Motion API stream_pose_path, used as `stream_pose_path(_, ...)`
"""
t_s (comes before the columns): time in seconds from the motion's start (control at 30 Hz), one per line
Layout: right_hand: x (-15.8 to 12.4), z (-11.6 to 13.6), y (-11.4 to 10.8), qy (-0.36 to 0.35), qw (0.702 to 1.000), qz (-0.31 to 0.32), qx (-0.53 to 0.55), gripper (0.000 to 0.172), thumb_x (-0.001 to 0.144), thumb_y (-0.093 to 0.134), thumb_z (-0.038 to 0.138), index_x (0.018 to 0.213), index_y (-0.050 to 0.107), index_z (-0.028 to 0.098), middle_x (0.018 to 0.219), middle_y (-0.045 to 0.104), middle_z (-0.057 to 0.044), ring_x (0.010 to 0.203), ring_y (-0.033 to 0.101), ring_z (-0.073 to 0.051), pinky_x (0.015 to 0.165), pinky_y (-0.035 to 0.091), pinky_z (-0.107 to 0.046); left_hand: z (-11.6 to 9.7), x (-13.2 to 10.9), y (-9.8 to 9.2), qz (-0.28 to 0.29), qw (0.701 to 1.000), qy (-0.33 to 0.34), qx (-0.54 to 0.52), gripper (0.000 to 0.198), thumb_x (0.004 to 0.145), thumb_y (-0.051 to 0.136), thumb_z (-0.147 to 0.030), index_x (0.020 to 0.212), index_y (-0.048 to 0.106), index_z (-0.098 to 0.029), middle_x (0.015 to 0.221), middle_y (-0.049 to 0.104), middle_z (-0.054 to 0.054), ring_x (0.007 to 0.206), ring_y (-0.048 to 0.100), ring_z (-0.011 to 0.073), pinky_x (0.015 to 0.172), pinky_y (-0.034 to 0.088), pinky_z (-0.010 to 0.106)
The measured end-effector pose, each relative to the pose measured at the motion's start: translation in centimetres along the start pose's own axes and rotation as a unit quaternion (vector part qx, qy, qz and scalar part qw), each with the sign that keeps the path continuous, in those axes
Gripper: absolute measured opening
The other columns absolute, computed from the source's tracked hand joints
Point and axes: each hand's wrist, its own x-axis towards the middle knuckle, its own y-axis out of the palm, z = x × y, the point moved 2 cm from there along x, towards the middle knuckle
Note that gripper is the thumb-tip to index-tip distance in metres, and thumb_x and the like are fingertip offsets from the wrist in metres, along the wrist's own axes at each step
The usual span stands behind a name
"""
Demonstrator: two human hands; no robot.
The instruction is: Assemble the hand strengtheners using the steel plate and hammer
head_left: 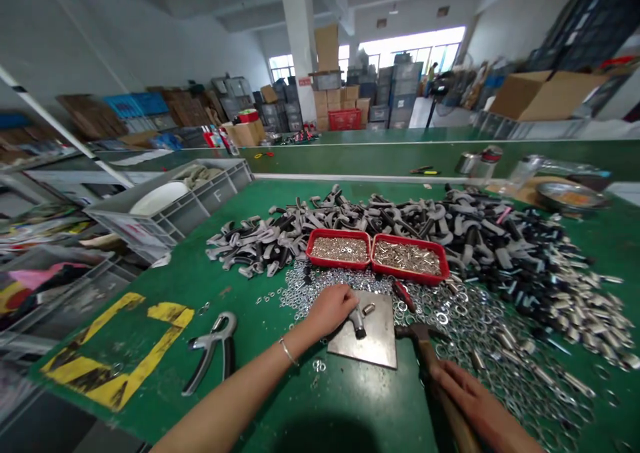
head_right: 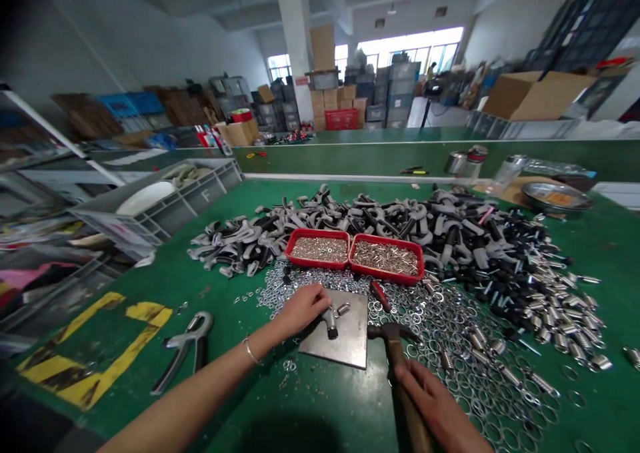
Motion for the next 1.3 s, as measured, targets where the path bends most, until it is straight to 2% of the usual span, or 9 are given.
stream_pose_path(0.13, 0.4, 2.3, -0.8, 0.073, 0.994, 0.049, 0.067, 0.056, 0.082, 0.052, 0.069, 0.116, 0.059, 0.024, 0.085, 0.073, -0.005, 0.074, 0.072, -0.027, 0.067, 0.056, -0.036, -0.3, 0.3, 0.4, 0.002, 0.999, -0.013, 0.045, 0.019, 0.09, 0.054, -0.029, 0.079, 0.063, -0.016, 0.082, 0.068, 0.007, 0.08, 0.062, 0.0215, 0.07, 0.04, 0.03)
stream_pose_path(0.4, 2.9, 2.9, -0.2, 0.004, 0.994, 0.103, 0.047, 0.041, 0.09, 0.045, 0.063, 0.105, 0.053, 0.025, 0.071, 0.066, 0.002, 0.049, 0.063, -0.018, 0.047, 0.046, -0.029, -1.3, 0.2, -0.1, 0.028, 0.992, 0.053, 0.11, 0.02, 0.093, 0.051, -0.028, 0.086, 0.064, -0.015, 0.092, 0.068, 0.012, 0.093, 0.061, 0.0264, 0.087, 0.04, 0.039)
stream_pose_path(0.57, 3.8, 3.9, -0.3, -0.124, 0.979, 0.031, -0.158, 0.038, 0.091, 0.047, 0.053, 0.108, 0.062, 0.022, 0.084, 0.072, -0.007, 0.073, 0.066, -0.025, 0.068, 0.051, -0.035, -1.9, -0.1, -0.4, 0.053, 0.967, 0.177, 0.176, 0.031, 0.094, 0.053, -0.039, 0.102, 0.064, -0.012, 0.101, 0.065, 0.017, 0.103, 0.055, 0.0317, 0.096, 0.035, 0.048)
stream_pose_path(0.67, 2.7, 6.5, 0.2, -0.185, 0.958, 0.007, -0.218, 0.04, 0.096, 0.041, 0.05, 0.119, 0.058, 0.022, 0.11, 0.071, -0.012, 0.091, 0.067, -0.028, 0.083, 0.051, -0.039, -1.6, -1.6, 0.0, 0.006, 0.989, 0.107, 0.104, 0.093, 0.069, 0.073, -0.066, 0.138, 0.043, -0.011, 0.125, 0.056, 0.021, 0.115, 0.049, 0.0383, 0.1, 0.034, 0.054)
stream_pose_path(0.73, 2.0, 8.1, 0.9, -0.232, 0.945, -0.023, -0.231, 0.04, 0.098, 0.038, 0.047, 0.127, 0.052, 0.024, 0.122, 0.067, -0.012, 0.102, 0.066, -0.027, 0.088, 0.05, -0.039, -1.3, -2.9, 0.7, -0.013, 0.998, 0.053, 0.042, 0.113, 0.063, 0.078, -0.062, 0.149, 0.024, -0.012, 0.133, 0.051, 0.021, 0.119, 0.047, 0.0387, 0.102, 0.034, 0.055)
stream_pose_path(0.83, 2.3, 8.9, 2.4, -0.274, 0.921, -0.029, -0.275, 0.036, 0.099, 0.035, 0.042, 0.124, 0.052, 0.024, 0.121, 0.067, -0.012, 0.1, 0.067, -0.026, 0.086, 0.051, -0.037, -1.1, -4.1, 1.7, -0.015, 1.0, 0.015, -0.023, 0.104, 0.072, 0.078, -0.043, 0.151, 0.017, -0.013, 0.131, 0.054, 0.019, 0.122, 0.048, 0.0363, 0.103, 0.036, 0.053)
stream_pose_path(0.93, 4.0, 7.6, 3.5, -0.2, 0.918, 0.039, -0.339, 0.031, 0.097, 0.033, 0.038, 0.105, 0.057, 0.021, 0.096, 0.073, -0.013, 0.079, 0.071, -0.027, 0.07, 0.052, -0.036, -1.1, -4.1, 2.0, 0.001, 0.999, 0.001, -0.055, 0.102, 0.071, 0.078, -0.034, 0.15, 0.017, -0.012, 0.126, 0.057, 0.018, 0.125, 0.046, 0.0377, 0.103, 0.037, 0.053)
stream_pose_path(1.13, 5.5, 4.7, 2.3, -0.103, 0.975, 0.003, -0.196, 0.038, 0.097, 0.031, 0.048, 0.106, 0.056, 0.022, 0.079, 0.071, -0.006, 0.071, 0.068, -0.025, 0.068, 0.053, -0.037, -1.2, -4.3, 1.3, 0.0, 0.995, -0.015, -0.096, 0.097, 0.068, 0.078, -0.03, 0.149, 0.026, -0.012, 0.12, 0.059, 0.016, 0.122, 0.047, 0.038, 0.104, 0.036, 0.055)
stream_pose_path(1.3, 5.6, 5.0, 2.1, -0.238, 0.954, -0.099, -0.154, 0.042, 0.089, 0.053, 0.048, 0.122, 0.061, 0.024, 0.12, 0.065, -0.012, 0.115, 0.058, -0.031, 0.102, 0.042, -0.049, -2.3, -6.6, 1.7, -0.089, 0.958, -0.074, -0.264, 0.078, 0.078, 0.071, -0.033, 0.145, 0.033, -0.019, 0.118, 0.058, 0.012, 0.111, 0.055, 0.0289, 0.102, 0.041, 0.049)
